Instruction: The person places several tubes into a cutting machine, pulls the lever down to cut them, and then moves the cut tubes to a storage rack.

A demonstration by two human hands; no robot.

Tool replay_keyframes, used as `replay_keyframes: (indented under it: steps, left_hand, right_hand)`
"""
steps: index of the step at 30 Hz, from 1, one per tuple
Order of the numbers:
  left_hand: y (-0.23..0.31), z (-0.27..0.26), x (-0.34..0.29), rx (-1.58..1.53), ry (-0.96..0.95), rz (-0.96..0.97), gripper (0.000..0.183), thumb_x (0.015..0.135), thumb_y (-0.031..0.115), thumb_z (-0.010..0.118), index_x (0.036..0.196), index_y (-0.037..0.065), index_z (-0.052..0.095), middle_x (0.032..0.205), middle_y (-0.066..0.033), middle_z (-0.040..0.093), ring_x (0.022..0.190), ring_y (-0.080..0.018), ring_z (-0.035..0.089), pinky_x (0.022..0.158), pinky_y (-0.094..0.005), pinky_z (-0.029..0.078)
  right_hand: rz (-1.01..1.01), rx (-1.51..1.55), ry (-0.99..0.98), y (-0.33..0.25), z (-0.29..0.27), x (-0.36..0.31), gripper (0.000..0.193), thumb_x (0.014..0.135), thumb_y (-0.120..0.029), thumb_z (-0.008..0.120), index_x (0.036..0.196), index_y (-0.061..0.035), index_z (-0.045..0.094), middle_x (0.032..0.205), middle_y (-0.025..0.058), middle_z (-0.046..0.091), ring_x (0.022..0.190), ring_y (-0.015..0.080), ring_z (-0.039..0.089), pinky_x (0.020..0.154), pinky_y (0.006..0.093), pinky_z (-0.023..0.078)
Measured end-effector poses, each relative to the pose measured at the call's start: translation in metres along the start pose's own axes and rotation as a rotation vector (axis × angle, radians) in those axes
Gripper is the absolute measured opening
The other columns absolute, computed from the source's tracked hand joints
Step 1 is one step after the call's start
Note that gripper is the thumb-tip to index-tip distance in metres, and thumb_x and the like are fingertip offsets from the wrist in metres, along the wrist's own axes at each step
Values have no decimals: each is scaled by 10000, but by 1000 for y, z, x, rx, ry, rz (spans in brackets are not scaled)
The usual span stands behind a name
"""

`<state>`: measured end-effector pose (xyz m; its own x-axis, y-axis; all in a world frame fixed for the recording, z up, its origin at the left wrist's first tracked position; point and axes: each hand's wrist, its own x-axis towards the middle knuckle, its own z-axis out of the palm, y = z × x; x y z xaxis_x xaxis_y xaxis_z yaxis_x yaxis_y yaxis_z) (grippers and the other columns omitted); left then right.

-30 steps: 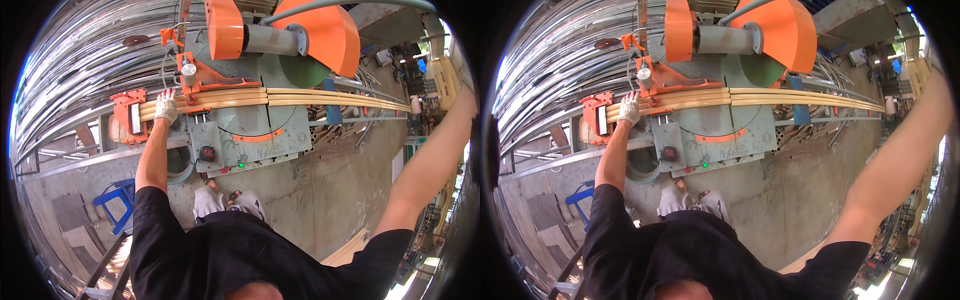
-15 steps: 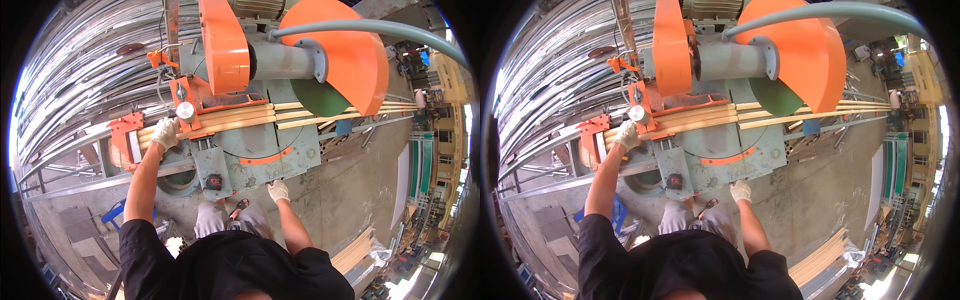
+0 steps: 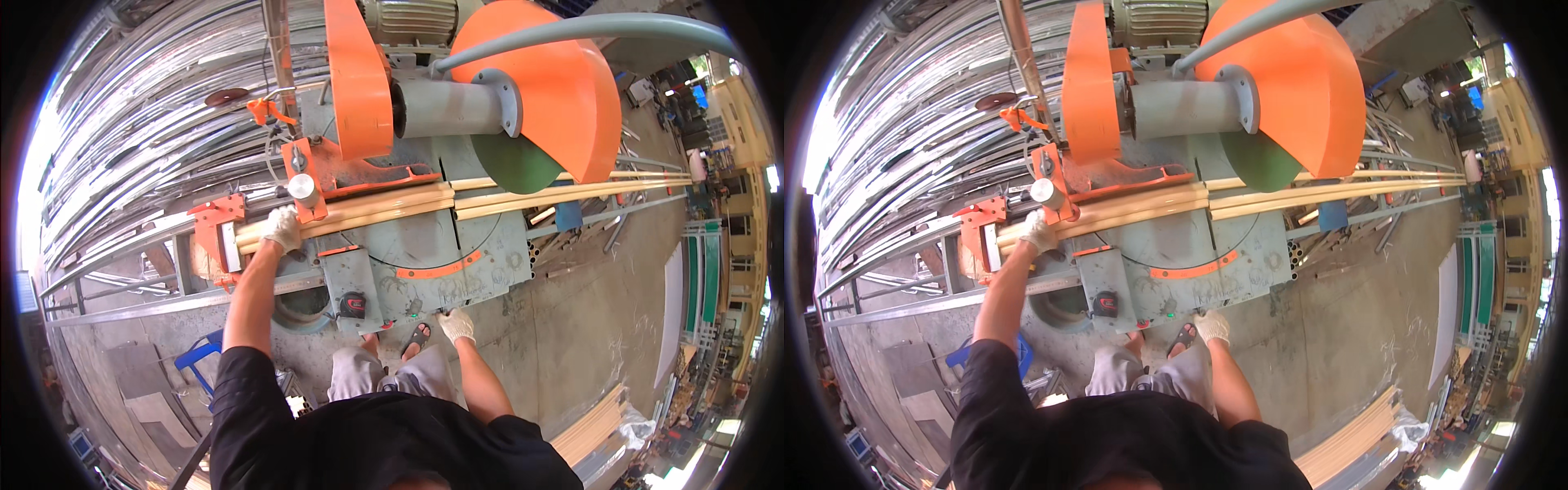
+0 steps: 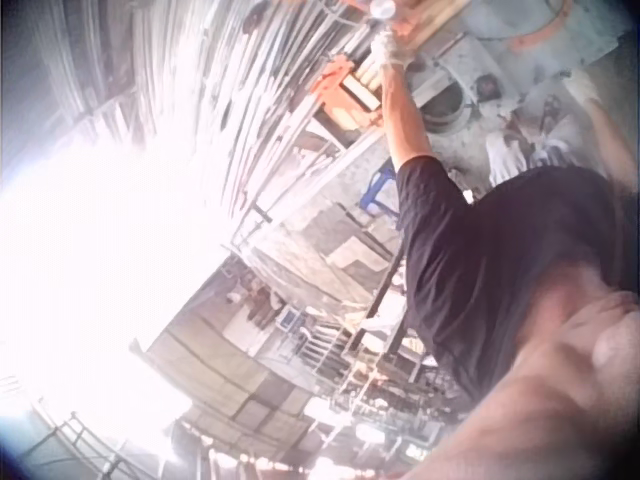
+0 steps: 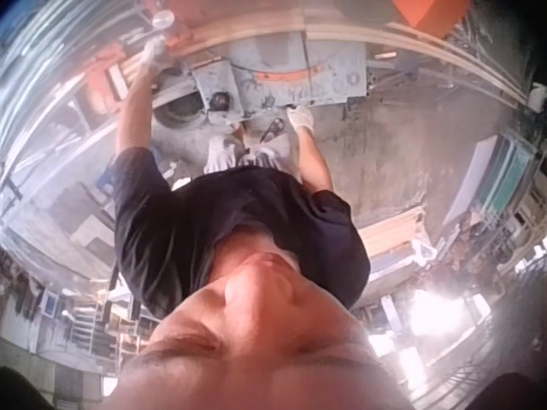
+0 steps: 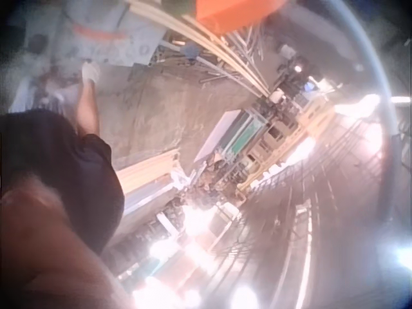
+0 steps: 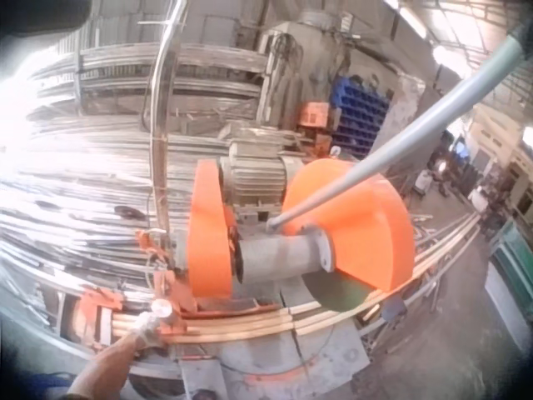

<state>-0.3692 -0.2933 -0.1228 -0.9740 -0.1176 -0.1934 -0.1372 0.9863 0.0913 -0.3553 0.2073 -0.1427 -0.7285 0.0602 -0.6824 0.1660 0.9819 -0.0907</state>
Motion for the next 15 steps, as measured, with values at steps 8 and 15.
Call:
replay_keyframes:
  steps: [8, 15]
  left_hand:
    - [38, -35, -41, -193, 109, -15, 296, 713, 108, 657, 1008, 82, 639, 902, -161, 688, 888, -347, 674, 779, -449, 533]
    - [100, -80, -158, -179, 208, -169, 268, 723, 119, 647, 988, 83, 647, 846, -162, 682, 833, -355, 672, 767, -460, 525]
  right_hand:
    - [-50, -115, -70, 82, -3, -23, 427, 758, -405, 663, 983, -53, 751, 1028, 236, 700, 1000, 381, 676, 887, 451, 531]
    - [-237, -184, -183, 172, 12, 29, 335, 751, -311, 646, 876, -12, 729, 804, 176, 725, 695, 282, 725, 652, 390, 577]
